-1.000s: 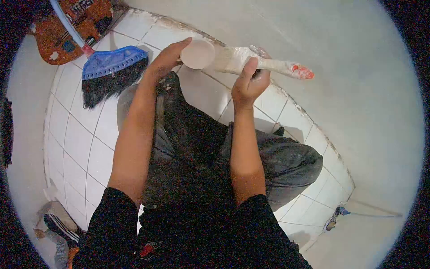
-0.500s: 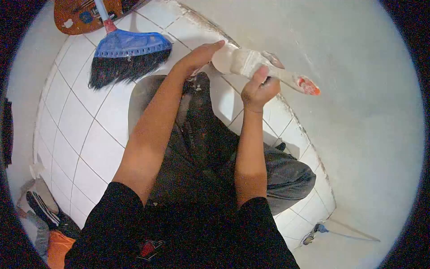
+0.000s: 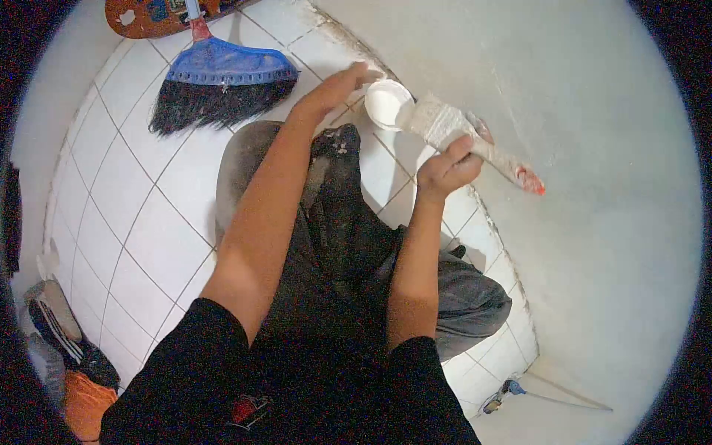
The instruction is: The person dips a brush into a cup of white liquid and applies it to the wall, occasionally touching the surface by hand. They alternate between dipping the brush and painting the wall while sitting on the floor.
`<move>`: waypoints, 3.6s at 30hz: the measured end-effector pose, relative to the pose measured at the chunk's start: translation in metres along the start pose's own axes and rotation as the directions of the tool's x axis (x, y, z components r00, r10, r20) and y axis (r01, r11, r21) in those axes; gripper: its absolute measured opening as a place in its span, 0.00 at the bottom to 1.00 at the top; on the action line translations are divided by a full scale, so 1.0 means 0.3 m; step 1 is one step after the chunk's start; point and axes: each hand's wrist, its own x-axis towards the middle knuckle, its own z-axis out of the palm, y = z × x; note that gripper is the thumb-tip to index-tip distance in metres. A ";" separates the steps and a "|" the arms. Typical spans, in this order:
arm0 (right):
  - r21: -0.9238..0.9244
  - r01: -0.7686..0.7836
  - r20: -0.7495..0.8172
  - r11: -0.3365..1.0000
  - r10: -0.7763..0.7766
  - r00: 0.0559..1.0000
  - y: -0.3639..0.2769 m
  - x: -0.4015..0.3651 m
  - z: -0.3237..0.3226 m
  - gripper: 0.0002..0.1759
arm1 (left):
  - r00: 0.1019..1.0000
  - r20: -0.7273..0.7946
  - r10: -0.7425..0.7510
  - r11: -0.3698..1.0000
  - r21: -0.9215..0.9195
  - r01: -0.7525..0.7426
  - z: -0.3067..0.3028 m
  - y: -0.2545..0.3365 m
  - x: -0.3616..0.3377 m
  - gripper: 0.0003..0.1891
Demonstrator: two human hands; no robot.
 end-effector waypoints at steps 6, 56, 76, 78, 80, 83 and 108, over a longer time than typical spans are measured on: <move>-0.024 -0.184 -0.093 0.983 0.181 0.979 -0.020 -0.072 -0.093 0.25 | 0.995 0.059 0.087 0.905 0.412 -0.103 -0.075 -0.059 0.011 0.34; -0.015 -0.395 -0.131 0.919 0.390 0.912 0.034 -0.034 -0.098 0.16 | 0.972 0.223 -0.080 0.907 0.421 -0.022 -0.089 -0.121 0.085 0.32; 0.079 -0.335 -0.202 0.939 0.344 0.917 0.046 -0.037 -0.077 0.20 | 0.983 0.182 0.002 0.914 0.398 -0.076 -0.011 -0.105 0.048 0.26; 0.070 -0.364 -0.185 0.929 0.371 0.910 0.047 -0.039 -0.077 0.19 | 0.988 0.155 0.008 0.911 0.406 -0.071 0.012 -0.076 0.031 0.25; 0.150 -0.355 -0.183 0.923 0.379 0.907 0.048 -0.036 -0.074 0.19 | 0.983 0.182 -0.031 0.953 0.303 -0.026 -0.001 -0.067 0.029 0.26; 0.112 -0.339 -0.202 0.934 0.355 0.913 0.056 -0.040 -0.072 0.19 | 0.972 0.234 -0.003 0.932 0.354 -0.082 -0.106 -0.178 0.114 0.29; 0.124 -0.345 -0.209 0.930 0.364 0.908 0.052 -0.034 -0.070 0.19 | 0.984 0.145 -0.108 0.865 0.501 0.022 -0.094 -0.143 0.110 0.37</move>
